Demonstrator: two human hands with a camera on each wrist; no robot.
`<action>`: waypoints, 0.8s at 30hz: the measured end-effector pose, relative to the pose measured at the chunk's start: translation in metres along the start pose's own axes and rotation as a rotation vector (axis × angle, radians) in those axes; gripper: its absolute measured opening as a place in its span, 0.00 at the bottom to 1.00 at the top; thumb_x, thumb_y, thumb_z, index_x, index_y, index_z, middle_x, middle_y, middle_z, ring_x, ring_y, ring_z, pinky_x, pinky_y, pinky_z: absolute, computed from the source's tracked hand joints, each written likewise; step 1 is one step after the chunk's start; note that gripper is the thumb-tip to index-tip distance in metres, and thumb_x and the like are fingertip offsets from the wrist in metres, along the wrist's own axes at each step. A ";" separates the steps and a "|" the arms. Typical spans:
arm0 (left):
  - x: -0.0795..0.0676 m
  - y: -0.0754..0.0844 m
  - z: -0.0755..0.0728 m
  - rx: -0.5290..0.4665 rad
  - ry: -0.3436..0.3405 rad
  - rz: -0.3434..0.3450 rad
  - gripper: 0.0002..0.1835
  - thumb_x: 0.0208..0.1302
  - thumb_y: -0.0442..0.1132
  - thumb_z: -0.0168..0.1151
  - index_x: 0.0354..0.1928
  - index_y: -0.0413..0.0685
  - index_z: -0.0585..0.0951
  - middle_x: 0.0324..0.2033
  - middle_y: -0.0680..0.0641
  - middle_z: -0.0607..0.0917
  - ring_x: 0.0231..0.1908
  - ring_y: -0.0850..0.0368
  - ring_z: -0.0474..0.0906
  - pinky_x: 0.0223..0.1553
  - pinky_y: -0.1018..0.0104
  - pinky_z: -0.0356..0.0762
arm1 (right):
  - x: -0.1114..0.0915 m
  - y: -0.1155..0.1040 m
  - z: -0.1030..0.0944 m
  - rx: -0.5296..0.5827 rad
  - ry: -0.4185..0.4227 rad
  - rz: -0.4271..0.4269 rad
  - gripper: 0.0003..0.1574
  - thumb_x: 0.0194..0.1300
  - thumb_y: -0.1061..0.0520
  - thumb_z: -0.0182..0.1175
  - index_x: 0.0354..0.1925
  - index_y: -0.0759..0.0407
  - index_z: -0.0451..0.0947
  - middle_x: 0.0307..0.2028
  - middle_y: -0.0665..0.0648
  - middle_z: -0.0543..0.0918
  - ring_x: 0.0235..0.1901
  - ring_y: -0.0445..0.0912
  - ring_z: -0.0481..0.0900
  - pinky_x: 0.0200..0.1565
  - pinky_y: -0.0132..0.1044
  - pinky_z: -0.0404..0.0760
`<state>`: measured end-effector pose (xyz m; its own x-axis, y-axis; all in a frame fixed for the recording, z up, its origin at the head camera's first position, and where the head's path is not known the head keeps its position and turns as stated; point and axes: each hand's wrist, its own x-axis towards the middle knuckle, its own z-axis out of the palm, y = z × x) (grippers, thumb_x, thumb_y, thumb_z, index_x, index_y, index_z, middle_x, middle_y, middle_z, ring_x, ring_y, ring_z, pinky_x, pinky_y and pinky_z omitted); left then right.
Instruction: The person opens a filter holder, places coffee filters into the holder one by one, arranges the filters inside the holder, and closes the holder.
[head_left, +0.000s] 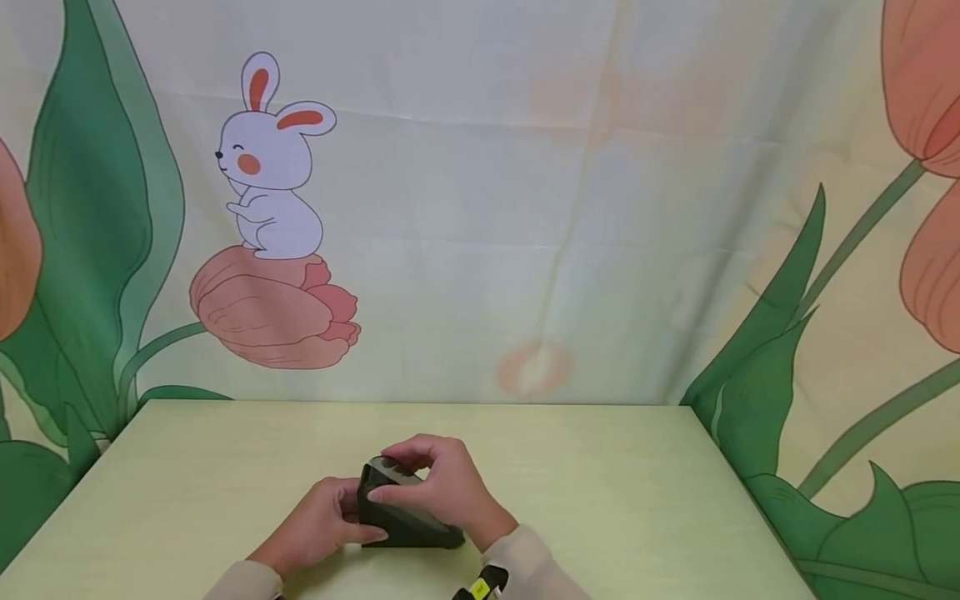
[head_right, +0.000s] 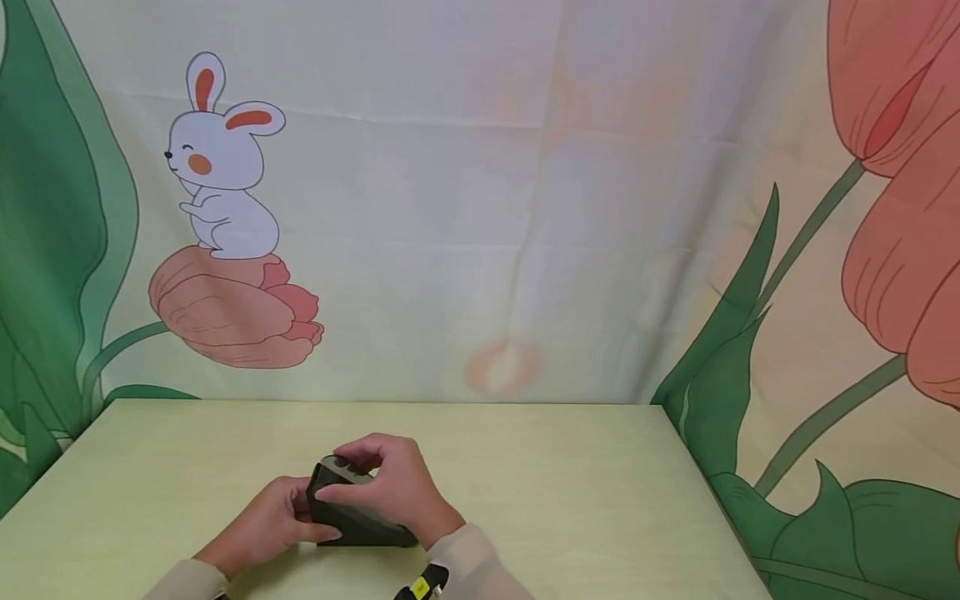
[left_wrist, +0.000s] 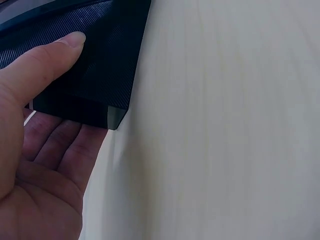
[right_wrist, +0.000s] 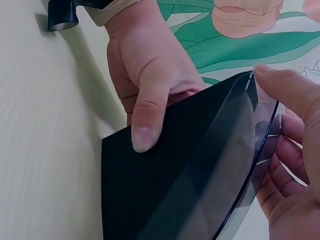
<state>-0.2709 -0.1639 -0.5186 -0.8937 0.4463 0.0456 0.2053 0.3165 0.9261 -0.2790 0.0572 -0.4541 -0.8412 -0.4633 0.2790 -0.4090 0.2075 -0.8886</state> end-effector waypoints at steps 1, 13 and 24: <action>0.000 0.000 0.000 0.002 -0.001 0.003 0.22 0.54 0.40 0.80 0.51 0.45 0.86 0.43 0.47 0.92 0.43 0.60 0.88 0.45 0.74 0.82 | 0.000 0.000 0.001 -0.004 0.002 -0.003 0.26 0.51 0.50 0.82 0.49 0.51 0.88 0.42 0.53 0.91 0.41 0.50 0.88 0.47 0.51 0.85; 0.001 -0.001 0.000 -0.024 0.001 0.011 0.24 0.53 0.39 0.80 0.54 0.46 0.85 0.47 0.46 0.91 0.45 0.60 0.88 0.47 0.71 0.84 | 0.001 0.006 0.008 -0.019 0.015 -0.011 0.26 0.49 0.50 0.83 0.48 0.50 0.88 0.42 0.48 0.91 0.41 0.42 0.88 0.46 0.39 0.85; 0.000 -0.003 0.000 -0.019 0.004 0.022 0.22 0.54 0.39 0.80 0.52 0.46 0.86 0.46 0.47 0.91 0.43 0.61 0.88 0.45 0.73 0.83 | 0.000 0.001 0.007 -0.086 0.008 -0.008 0.26 0.50 0.49 0.82 0.48 0.51 0.89 0.41 0.47 0.91 0.41 0.40 0.88 0.46 0.36 0.85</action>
<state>-0.2720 -0.1647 -0.5215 -0.8907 0.4497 0.0673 0.2173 0.2911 0.9317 -0.2775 0.0517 -0.4576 -0.8402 -0.4587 0.2891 -0.4445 0.2773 -0.8518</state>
